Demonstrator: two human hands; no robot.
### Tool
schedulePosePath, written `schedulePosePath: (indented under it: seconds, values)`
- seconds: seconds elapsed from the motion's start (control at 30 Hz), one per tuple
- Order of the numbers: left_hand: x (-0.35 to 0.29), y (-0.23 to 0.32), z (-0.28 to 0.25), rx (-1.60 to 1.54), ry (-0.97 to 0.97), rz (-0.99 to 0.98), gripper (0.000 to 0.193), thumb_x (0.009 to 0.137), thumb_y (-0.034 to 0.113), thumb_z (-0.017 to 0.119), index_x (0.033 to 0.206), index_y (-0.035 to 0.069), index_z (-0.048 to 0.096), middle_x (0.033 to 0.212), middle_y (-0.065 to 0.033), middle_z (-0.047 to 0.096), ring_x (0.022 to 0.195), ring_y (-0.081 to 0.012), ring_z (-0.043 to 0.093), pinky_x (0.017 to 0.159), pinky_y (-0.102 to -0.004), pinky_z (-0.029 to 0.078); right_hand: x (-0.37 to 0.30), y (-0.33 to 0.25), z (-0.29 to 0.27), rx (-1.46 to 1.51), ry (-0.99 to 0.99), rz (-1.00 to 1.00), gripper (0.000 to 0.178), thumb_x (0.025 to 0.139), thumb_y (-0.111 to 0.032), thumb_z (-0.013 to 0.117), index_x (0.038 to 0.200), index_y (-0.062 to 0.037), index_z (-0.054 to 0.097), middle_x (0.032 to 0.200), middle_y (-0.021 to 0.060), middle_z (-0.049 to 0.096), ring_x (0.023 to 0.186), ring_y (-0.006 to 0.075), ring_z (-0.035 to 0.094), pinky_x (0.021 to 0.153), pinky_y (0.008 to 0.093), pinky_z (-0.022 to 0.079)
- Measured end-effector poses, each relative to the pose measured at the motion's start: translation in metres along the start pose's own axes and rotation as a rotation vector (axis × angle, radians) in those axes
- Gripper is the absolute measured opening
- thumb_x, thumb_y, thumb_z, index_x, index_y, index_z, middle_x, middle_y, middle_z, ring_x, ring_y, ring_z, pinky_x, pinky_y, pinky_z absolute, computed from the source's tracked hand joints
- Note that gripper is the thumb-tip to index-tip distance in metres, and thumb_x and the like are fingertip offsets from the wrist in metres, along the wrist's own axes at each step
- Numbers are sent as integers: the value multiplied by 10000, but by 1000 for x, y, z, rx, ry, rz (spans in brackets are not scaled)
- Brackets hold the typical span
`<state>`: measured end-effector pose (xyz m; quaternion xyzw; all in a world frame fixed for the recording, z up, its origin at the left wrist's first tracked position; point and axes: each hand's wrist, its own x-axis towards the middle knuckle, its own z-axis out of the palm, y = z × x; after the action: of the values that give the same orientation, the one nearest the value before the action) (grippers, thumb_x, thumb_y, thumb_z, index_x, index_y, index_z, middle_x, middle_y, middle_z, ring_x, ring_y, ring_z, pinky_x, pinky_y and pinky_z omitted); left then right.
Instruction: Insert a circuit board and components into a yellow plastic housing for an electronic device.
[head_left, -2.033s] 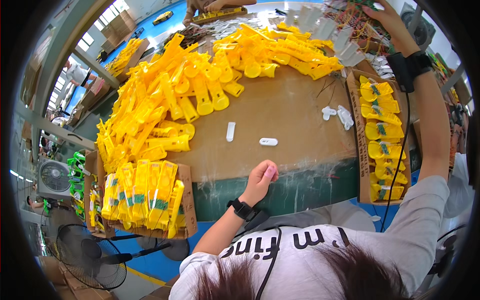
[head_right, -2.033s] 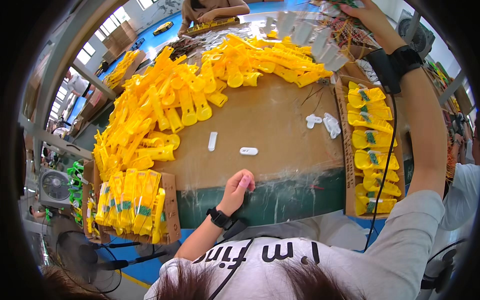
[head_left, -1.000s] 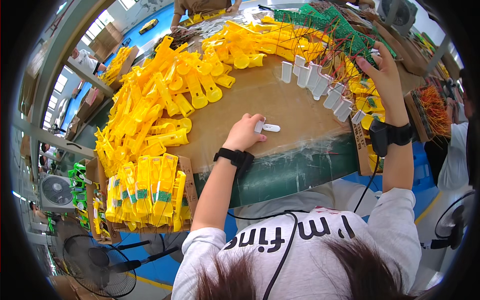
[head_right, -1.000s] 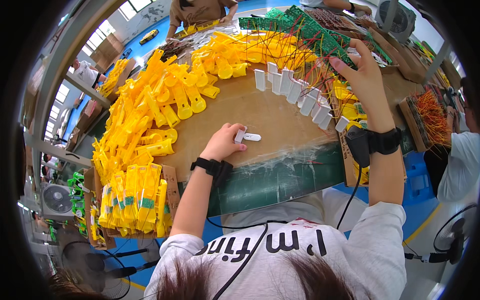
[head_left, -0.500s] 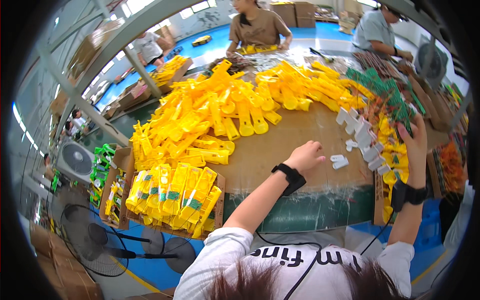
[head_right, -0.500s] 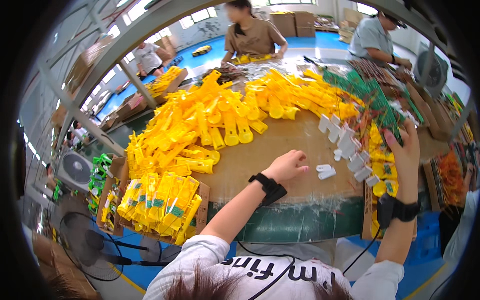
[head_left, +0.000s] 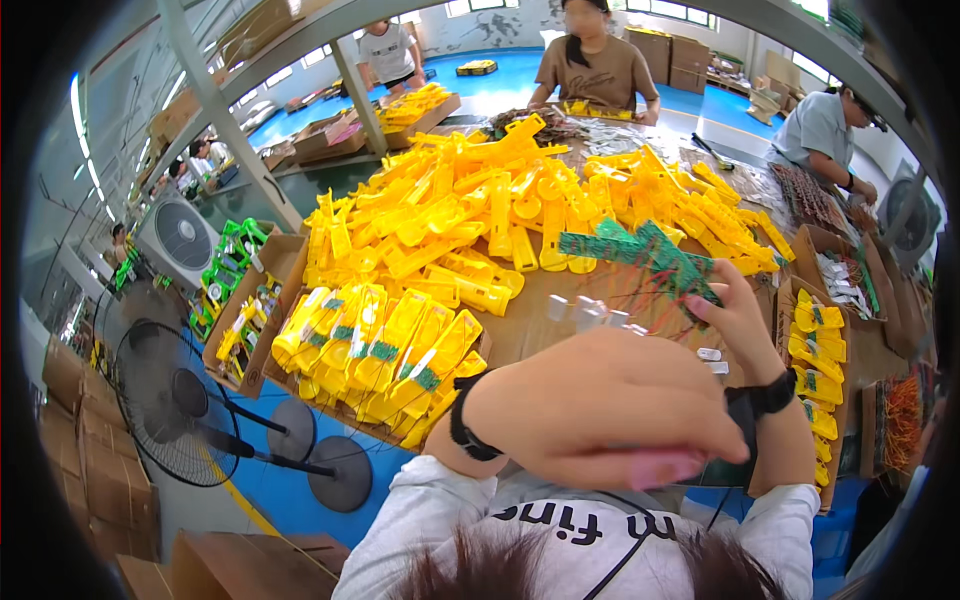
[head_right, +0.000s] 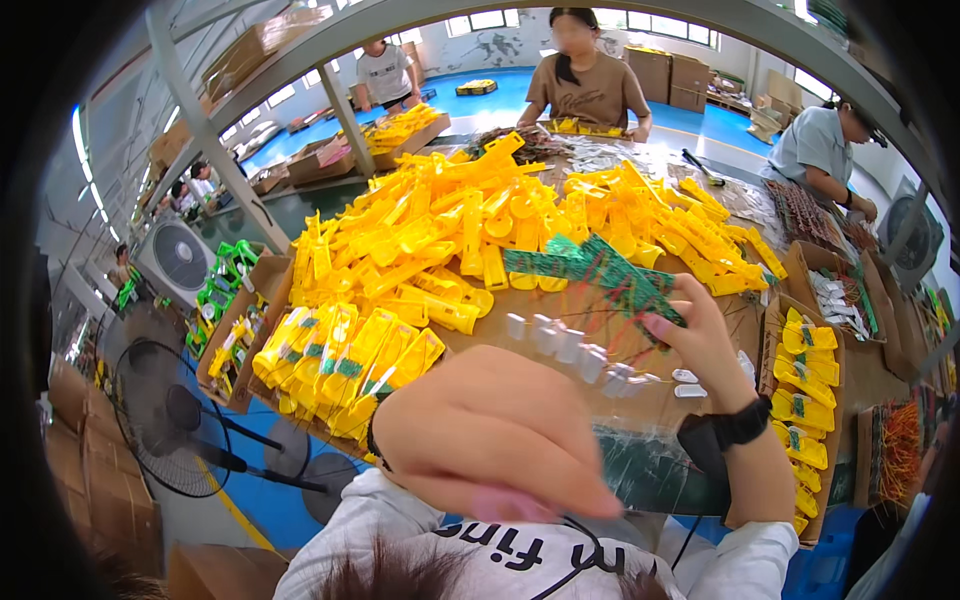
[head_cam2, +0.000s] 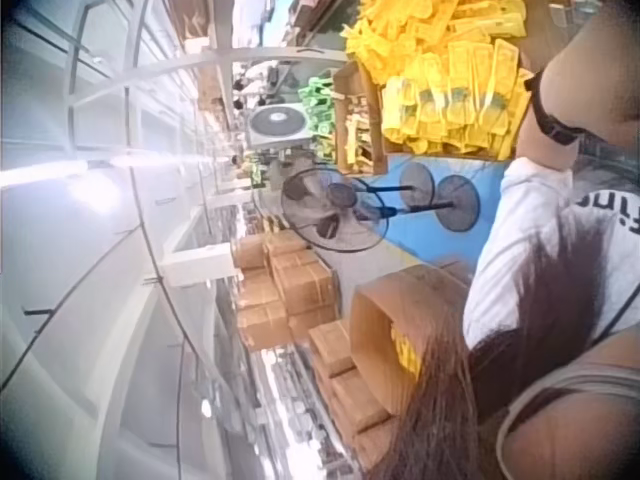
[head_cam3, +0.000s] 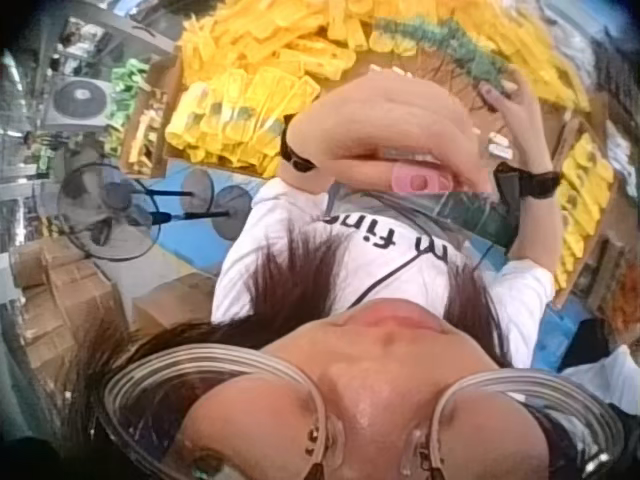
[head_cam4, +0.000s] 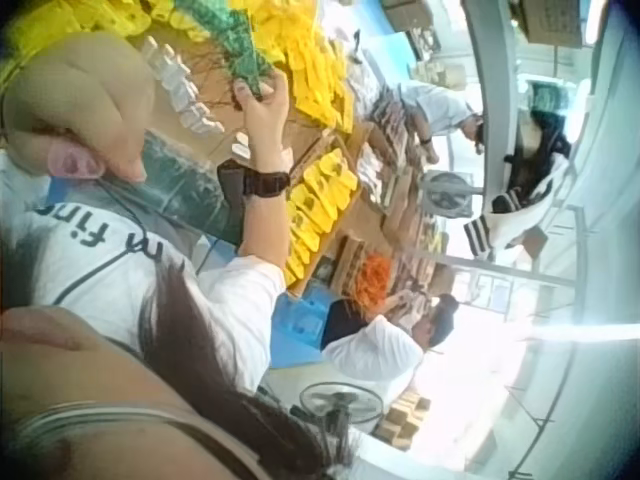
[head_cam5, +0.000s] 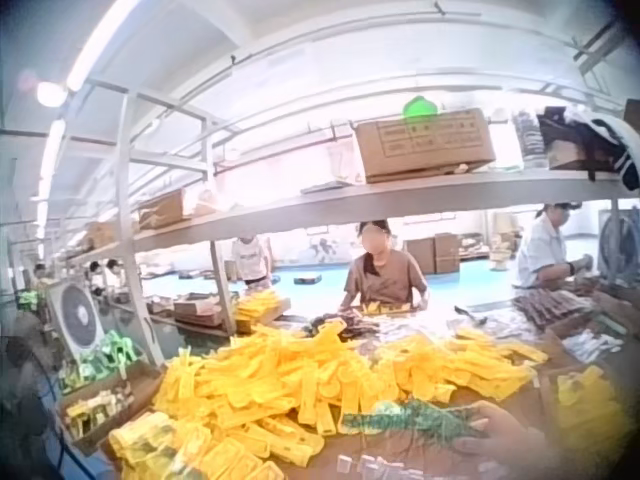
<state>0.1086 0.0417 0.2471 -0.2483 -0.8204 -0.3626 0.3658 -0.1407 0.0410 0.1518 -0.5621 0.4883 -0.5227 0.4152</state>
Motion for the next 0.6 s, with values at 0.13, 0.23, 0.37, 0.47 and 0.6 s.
schedulePosePath:
  seconds: [0.13,0.23,0.37,0.47,0.6]
  values:
    - [4,5,16,181,-180,-55,247,802,125,549,1039,55,542,917,-52,556,744,-217,561,576,-324,452,28,7,22,69,-108,228,370,766,-66,636,1082,-11,452,932,84,613,803,118,578,710,238,440]
    - [7,6,23,305,-229,-43,245,794,151,569,1026,79,539,888,-39,549,731,-195,557,550,-321,451,49,36,34,77,-196,333,393,759,-79,647,1094,-12,453,919,82,611,803,116,578,704,247,442]
    - [28,14,26,401,-259,19,240,780,163,595,1005,99,539,860,-28,535,731,-167,554,514,-299,439,77,107,34,-204,-217,349,355,765,-128,651,1049,0,480,930,96,614,829,153,582,720,272,453]
    - [40,12,37,384,-152,201,176,676,128,586,765,-9,520,697,-78,535,640,-218,572,553,-336,461,78,122,37,-798,-76,180,368,748,-178,658,1029,-4,495,989,135,589,900,221,574,772,311,444]
    - [38,47,36,547,-140,-19,198,594,149,581,755,37,554,685,-62,540,588,-196,539,508,-311,406,67,113,37,-1054,-18,48,435,709,-230,662,1049,-6,507,1074,156,531,1016,313,506,823,370,416]
